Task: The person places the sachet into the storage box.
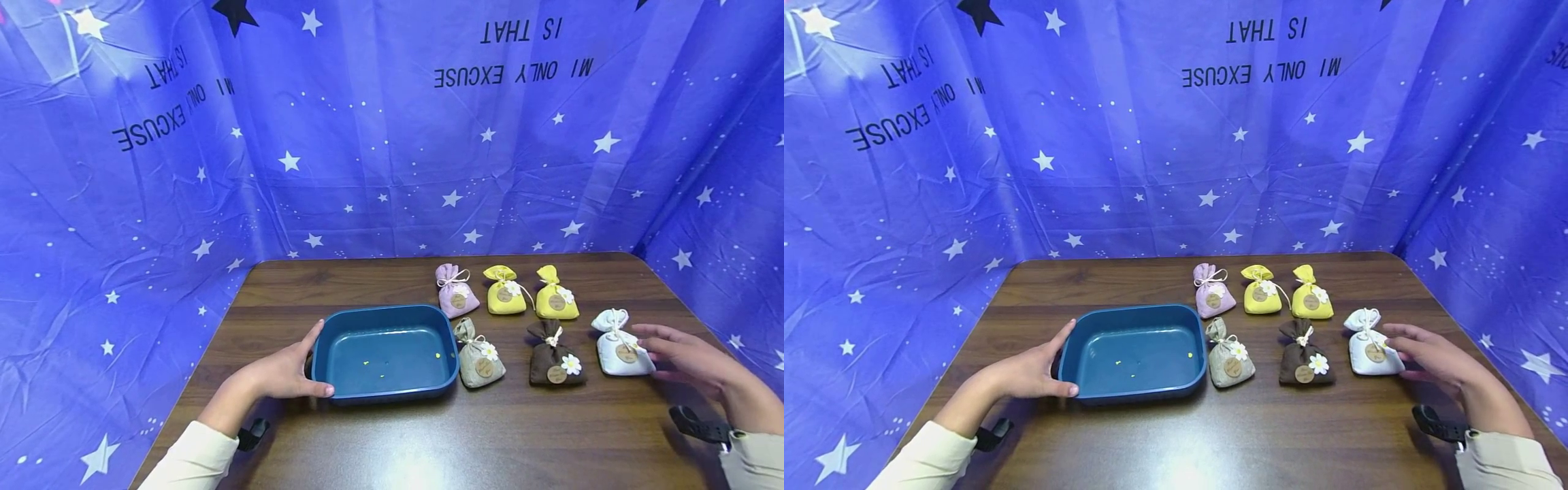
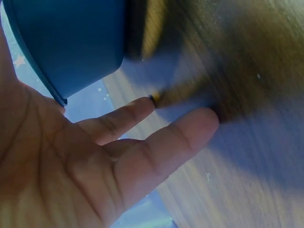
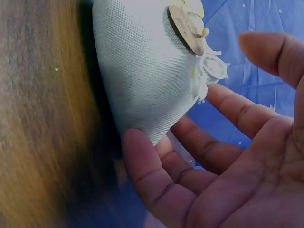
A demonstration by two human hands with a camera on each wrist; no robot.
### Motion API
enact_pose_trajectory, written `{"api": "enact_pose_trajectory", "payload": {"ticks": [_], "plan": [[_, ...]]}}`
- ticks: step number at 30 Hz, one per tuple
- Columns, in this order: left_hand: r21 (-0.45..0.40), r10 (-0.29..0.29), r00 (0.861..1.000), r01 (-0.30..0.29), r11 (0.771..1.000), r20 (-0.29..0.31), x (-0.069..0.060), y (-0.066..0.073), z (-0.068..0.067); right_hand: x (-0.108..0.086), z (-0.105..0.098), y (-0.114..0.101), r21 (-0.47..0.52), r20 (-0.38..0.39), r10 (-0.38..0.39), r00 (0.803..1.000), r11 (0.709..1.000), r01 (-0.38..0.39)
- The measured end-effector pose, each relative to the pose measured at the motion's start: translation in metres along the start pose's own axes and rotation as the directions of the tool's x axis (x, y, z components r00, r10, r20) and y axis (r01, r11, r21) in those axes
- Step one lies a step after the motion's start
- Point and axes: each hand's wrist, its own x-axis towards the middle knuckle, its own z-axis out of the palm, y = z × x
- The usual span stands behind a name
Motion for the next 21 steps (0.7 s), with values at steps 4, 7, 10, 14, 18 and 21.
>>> {"api": "enact_pose_trajectory", "payload": {"ticks": [4,7,10,14,18,21], "plan": [[0.004,-0.009,1.000,0.009,1.000,-0.003,-0.001,0.001,0.000,0.002,-0.003,0.004,0.075,0.065,-0.020,0.998,0.997,0.015],[0.006,-0.012,1.000,0.012,1.000,-0.004,-0.001,0.001,0.001,0.004,-0.005,0.006,0.146,0.123,-0.044,0.991,0.989,0.026],[0.007,-0.013,1.000,0.013,1.000,-0.005,-0.001,0.001,0.001,0.006,-0.007,0.008,0.214,0.178,-0.069,0.982,0.976,0.029],[0.006,-0.017,1.000,0.017,1.000,-0.007,-0.001,0.002,0.001,0.007,-0.009,0.009,0.257,0.222,-0.074,0.972,0.966,0.015],[0.011,-0.017,1.000,0.017,1.000,-0.007,-0.001,0.002,0.002,0.009,-0.010,0.010,0.206,0.205,-0.031,0.978,0.978,-0.012],[0.005,-0.008,1.000,0.009,1.000,-0.009,0.000,0.001,0.002,0.011,-0.008,0.009,0.127,0.156,0.014,0.988,0.991,-0.034]]}}
